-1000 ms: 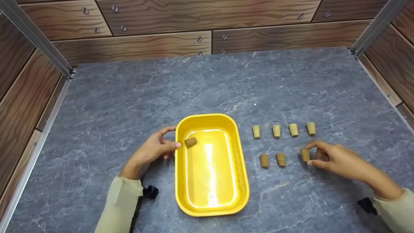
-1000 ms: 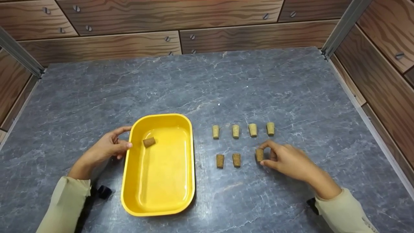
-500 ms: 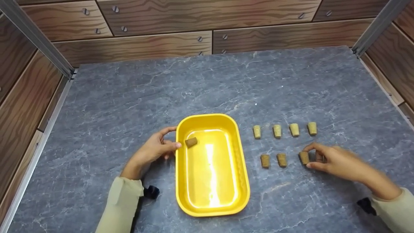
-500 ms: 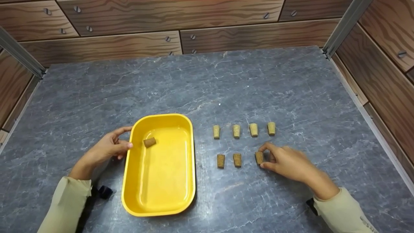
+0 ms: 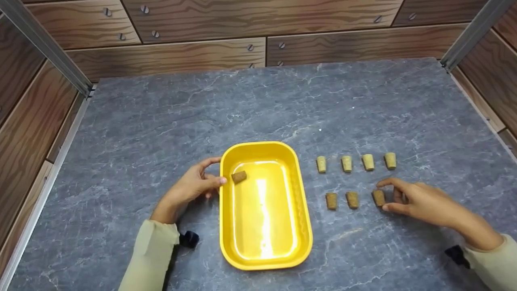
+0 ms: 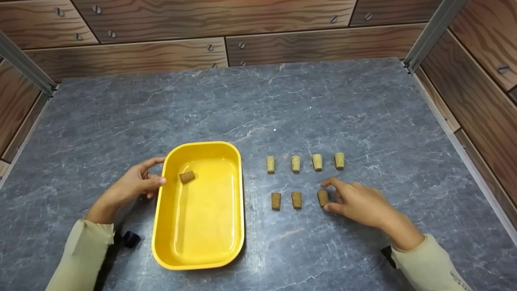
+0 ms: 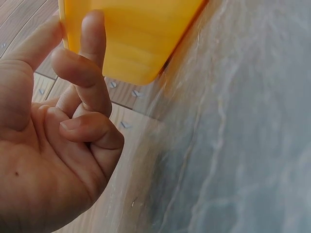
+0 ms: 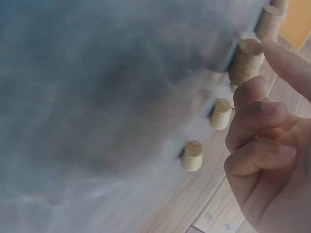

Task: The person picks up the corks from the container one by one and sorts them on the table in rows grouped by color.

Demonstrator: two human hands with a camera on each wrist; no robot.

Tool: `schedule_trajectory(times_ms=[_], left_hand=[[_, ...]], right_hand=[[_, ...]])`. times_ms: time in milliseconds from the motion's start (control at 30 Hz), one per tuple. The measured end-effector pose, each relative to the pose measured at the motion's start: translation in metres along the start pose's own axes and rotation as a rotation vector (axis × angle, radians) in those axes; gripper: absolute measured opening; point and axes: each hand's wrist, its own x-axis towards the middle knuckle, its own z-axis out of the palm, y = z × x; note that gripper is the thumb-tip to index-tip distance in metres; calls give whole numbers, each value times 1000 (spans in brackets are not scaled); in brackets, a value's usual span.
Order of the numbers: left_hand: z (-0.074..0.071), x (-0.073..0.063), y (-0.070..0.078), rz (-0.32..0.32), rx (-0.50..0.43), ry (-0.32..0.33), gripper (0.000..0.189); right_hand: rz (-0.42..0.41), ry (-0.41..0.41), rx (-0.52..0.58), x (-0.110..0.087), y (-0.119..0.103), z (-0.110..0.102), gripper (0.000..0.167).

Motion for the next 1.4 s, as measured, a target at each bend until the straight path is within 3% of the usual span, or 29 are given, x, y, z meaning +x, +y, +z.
schedule_trajectory(times_ms=[167,433,667,1033,1167,1400], left_hand=[[1,2,0,12,-9,-2,74],[1,2,2,-13,-18,10,72],[1,3,0,45,-30,-36,75],[-1,4,0,35,-34,-30,77],[0,2,-1,28,-13,-20,76],[0,-1,0,17,-30,-15,75]], right_hand=[[-36,40,2,-1,-13,-9,51],[-87,34,-13,12,-47,-21,45],[-171,77,-134,26,-76,-22,40],[-344,124,-129,57,-116,-20,35],[-401,98,-145,72,-128,-15,37],[-424,40,-137,97,-151,-13,37]])
